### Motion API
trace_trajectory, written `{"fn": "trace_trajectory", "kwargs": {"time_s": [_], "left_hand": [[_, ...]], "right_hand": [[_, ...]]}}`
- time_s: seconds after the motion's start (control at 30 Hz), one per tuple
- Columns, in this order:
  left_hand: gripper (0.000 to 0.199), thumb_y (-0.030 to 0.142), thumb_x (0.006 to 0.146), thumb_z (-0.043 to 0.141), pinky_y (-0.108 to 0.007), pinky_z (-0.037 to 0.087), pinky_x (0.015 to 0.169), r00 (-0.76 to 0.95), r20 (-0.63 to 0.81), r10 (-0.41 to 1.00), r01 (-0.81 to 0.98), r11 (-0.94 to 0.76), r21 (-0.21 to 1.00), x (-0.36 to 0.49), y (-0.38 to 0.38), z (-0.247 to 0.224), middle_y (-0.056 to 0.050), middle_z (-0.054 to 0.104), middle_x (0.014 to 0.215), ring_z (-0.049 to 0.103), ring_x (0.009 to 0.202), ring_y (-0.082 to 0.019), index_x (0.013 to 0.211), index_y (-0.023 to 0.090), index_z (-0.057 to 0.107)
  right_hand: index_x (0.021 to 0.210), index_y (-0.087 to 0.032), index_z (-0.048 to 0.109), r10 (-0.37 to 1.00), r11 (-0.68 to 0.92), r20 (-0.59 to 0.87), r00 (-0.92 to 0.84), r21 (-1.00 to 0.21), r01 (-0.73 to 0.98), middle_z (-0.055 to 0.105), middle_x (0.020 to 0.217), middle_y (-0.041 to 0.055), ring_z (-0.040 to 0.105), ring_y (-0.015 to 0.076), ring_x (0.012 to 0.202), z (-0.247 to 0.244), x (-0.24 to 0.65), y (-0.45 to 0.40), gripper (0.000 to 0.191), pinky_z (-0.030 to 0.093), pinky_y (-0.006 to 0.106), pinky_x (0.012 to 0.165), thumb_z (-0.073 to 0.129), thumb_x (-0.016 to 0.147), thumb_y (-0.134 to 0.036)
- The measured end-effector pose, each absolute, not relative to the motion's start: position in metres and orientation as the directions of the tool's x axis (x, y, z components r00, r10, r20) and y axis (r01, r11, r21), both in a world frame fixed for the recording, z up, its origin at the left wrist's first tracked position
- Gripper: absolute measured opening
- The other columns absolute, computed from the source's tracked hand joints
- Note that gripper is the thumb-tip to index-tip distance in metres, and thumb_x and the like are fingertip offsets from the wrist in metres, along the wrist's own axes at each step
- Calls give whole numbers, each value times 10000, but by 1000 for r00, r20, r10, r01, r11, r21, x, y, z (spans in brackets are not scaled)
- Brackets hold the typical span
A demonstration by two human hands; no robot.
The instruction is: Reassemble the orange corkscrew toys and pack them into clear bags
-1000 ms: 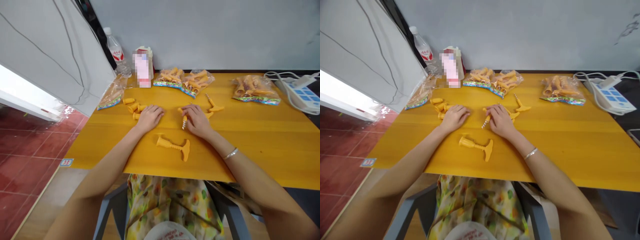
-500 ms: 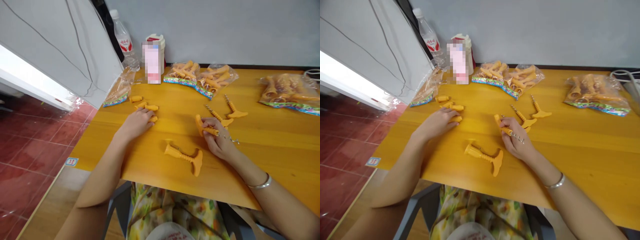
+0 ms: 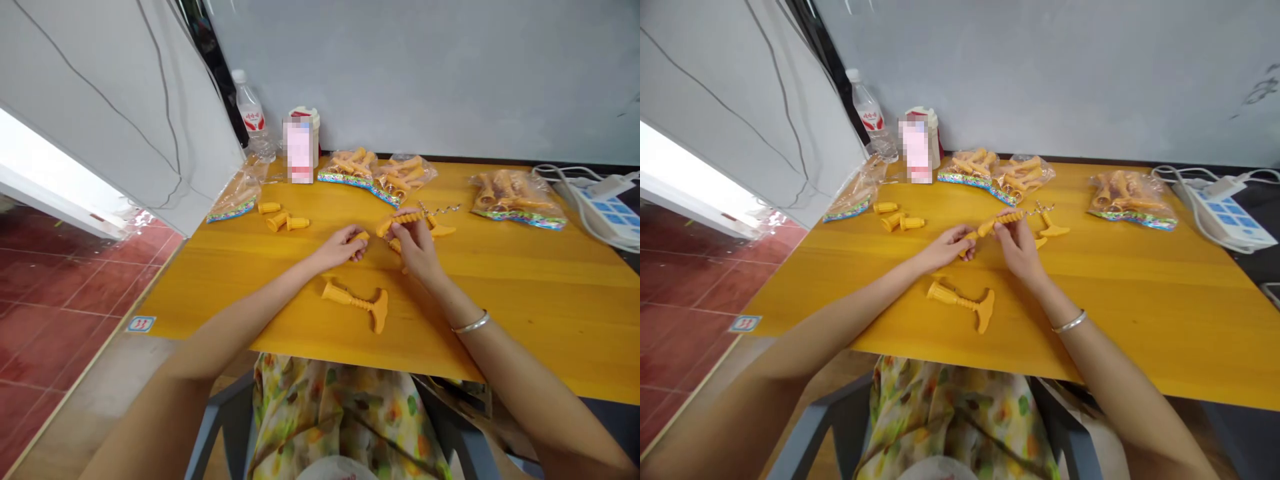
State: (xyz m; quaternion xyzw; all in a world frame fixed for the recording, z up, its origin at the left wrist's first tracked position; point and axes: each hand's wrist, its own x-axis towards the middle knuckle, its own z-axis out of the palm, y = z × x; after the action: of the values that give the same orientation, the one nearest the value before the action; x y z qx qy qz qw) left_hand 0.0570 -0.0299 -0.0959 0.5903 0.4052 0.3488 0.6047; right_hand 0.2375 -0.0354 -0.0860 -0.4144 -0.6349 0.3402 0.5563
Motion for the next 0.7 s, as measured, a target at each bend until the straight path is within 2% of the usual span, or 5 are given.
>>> {"fn": "trace_trajectory", "kwargs": {"time_s": [0.1, 0.23, 0.4, 0.57, 0.7], "left_hand": [[72, 149, 872, 519, -185, 445, 551, 380, -67, 923, 16, 65, 998, 64, -27, -97, 52, 538, 675, 536, 542, -64, 922, 172, 471], [170, 190, 818, 613, -208, 449, 612, 392, 103, 914, -36, -97, 995, 56, -32, -103, 31, 553, 780, 527, 602, -68, 942, 172, 499], [188, 197, 793, 645, -204, 437, 683, 369, 246, 896, -28, -254, 967, 49, -34, -107, 22, 507, 833, 511, 714, -79, 915, 176, 504], [218, 333, 844, 643, -206, 431, 583, 361, 159, 919, -15, -164, 986, 51, -34, -107, 43, 475, 738, 486, 610, -79, 887, 188, 486], [290, 418, 837, 667, -206, 429, 560, 361, 129, 923, -7, -135, 991, 52, -35, -103, 56, 469, 664, 476, 572, -80, 851, 185, 494]], "right_hand": [[953, -251, 572, 925, 360, 370, 84, -926, 118, 579, 867, -6, 562, 152, 795, -85, 241, -33, 283, 511, 301, 742, 635, 856, -510], [916, -242, 637, 959, 240, 248, 140, -968, 74, 637, 965, 7, 588, 152, 873, -88, 254, -34, 290, 514, 302, 825, 660, 845, -522], [985, -279, 677, 996, 74, 67, 50, -985, -154, 583, 863, -19, 588, 121, 771, -82, 260, -39, 368, 529, 241, 669, 739, 766, -568], [1214, -283, 631, 996, -71, -67, -61, -995, -74, 539, 786, -23, 508, 100, 644, -73, 252, -52, 497, 461, 201, 536, 707, 803, -552], [1269, -328, 590, 995, 42, 35, -93, -996, 72, 517, 796, -21, 460, 103, 609, -74, 247, -59, 430, 443, 209, 528, 604, 891, -532]]}}
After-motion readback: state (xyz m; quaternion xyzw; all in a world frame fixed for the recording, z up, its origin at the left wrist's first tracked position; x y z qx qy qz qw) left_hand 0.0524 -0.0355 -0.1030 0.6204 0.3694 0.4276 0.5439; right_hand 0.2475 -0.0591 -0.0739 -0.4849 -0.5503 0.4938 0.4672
